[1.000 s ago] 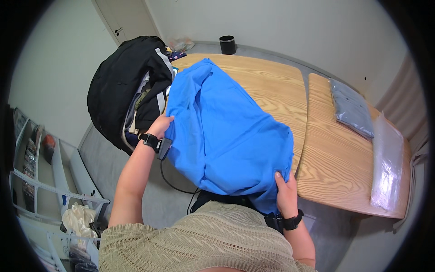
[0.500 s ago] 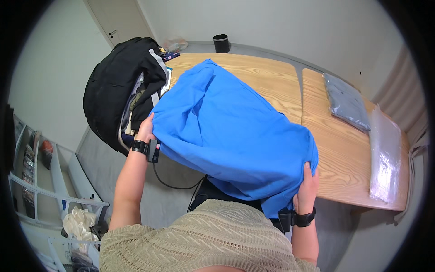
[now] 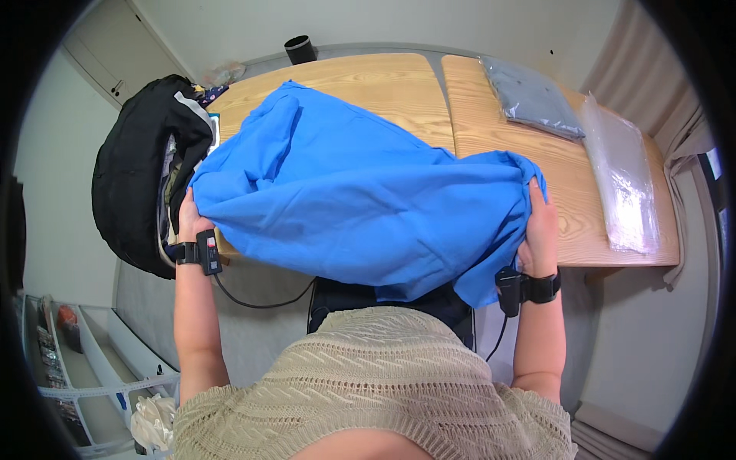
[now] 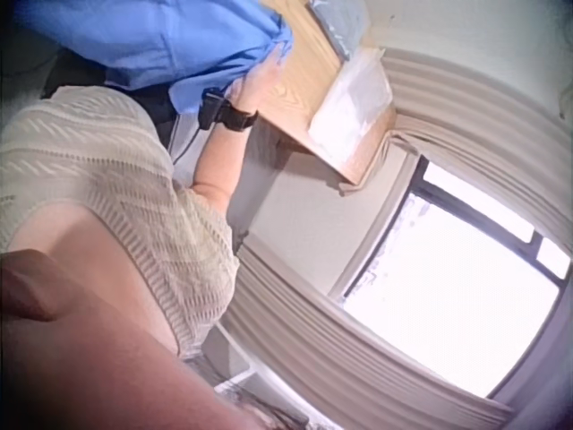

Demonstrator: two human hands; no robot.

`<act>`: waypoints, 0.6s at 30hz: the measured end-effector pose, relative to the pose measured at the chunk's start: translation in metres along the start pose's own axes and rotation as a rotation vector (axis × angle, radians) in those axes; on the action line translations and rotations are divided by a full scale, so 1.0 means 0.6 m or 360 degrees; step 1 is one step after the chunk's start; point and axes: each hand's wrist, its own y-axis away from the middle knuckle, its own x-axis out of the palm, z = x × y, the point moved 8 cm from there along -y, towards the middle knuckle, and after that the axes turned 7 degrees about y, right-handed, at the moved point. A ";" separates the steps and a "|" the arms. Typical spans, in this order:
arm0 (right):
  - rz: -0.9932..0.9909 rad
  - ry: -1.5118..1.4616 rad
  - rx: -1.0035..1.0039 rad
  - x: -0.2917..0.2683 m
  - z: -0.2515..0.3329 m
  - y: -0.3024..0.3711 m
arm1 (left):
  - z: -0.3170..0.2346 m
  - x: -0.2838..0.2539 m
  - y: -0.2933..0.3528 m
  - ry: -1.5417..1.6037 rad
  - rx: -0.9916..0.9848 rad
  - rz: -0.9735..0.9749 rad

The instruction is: Fold a blue garment and place it inside a clear plastic bag.

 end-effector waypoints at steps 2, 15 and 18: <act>0.0086 0.0003 -0.0027 -0.025 0.003 -0.025 | -0.007 0.015 -0.001 0.0155 0.0062 0.0167; 0.0384 -0.0432 -0.0152 -0.128 0.256 -0.105 | -0.214 0.266 0.214 0.0237 0.0922 0.1100; 0.0437 -0.0114 -0.0267 -0.211 0.281 -0.154 | -0.180 0.347 0.262 0.0154 0.1022 0.0684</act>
